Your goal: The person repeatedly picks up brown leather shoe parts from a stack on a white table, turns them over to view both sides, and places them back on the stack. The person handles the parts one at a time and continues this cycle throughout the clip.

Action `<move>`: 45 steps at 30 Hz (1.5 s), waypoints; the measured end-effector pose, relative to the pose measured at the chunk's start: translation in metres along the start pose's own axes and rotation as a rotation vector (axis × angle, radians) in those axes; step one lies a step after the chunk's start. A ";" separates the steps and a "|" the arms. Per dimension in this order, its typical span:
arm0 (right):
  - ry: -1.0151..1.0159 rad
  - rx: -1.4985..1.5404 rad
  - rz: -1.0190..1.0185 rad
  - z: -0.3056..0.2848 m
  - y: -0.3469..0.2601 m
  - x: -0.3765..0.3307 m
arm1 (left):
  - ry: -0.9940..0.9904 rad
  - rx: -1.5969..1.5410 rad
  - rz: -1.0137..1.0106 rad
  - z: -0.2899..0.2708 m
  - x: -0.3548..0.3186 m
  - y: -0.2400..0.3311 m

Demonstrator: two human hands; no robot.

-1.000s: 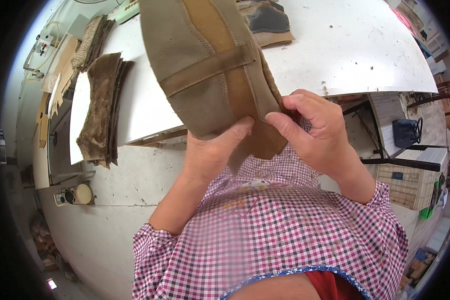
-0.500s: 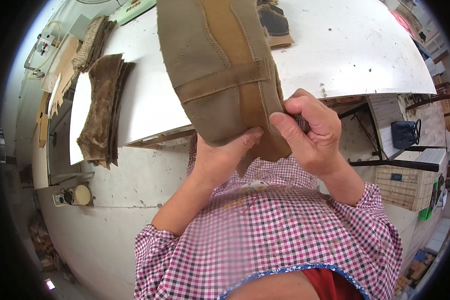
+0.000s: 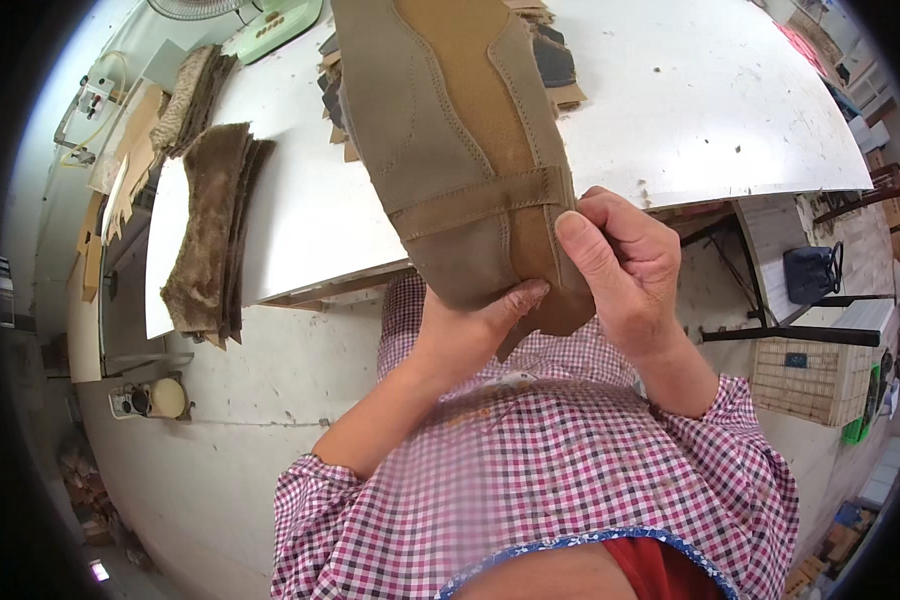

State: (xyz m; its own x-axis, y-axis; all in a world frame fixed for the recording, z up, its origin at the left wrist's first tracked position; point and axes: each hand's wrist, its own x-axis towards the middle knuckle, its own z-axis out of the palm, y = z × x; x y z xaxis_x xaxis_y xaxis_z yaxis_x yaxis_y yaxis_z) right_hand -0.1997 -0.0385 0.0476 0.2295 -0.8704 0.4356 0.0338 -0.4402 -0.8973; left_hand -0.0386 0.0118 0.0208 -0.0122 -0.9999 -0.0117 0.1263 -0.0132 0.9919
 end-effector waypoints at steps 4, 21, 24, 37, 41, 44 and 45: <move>0.052 0.132 0.123 0.002 -0.006 0.004 | 0.000 0.059 -0.071 0.004 -0.001 -0.002; 0.177 0.427 0.077 -0.013 -0.009 0.063 | -0.145 -0.008 -0.260 0.010 -0.012 -0.026; 0.201 0.393 0.065 -0.012 -0.009 0.068 | -0.146 -0.025 -0.284 0.007 -0.012 -0.027; 0.103 0.447 0.121 -0.025 0.027 0.116 | 0.108 0.220 0.124 -0.090 0.028 0.018; -0.393 1.015 0.073 -0.044 0.053 0.143 | 0.332 0.946 0.992 -0.093 0.062 0.056; -0.382 0.844 0.246 -0.055 0.112 0.136 | 0.349 1.143 1.118 -0.104 0.076 0.006; -0.387 0.881 0.548 -0.056 0.107 0.132 | 0.284 1.261 0.965 -0.108 0.067 -0.016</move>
State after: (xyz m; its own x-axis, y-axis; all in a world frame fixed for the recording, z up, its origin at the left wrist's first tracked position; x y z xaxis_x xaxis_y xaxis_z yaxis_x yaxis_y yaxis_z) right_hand -0.2199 -0.2126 0.0129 0.7083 -0.7041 0.0504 0.4802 0.4283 -0.7655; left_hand 0.0660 -0.0566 -0.0097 -0.2224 -0.6009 0.7678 -0.8794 0.4636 0.1081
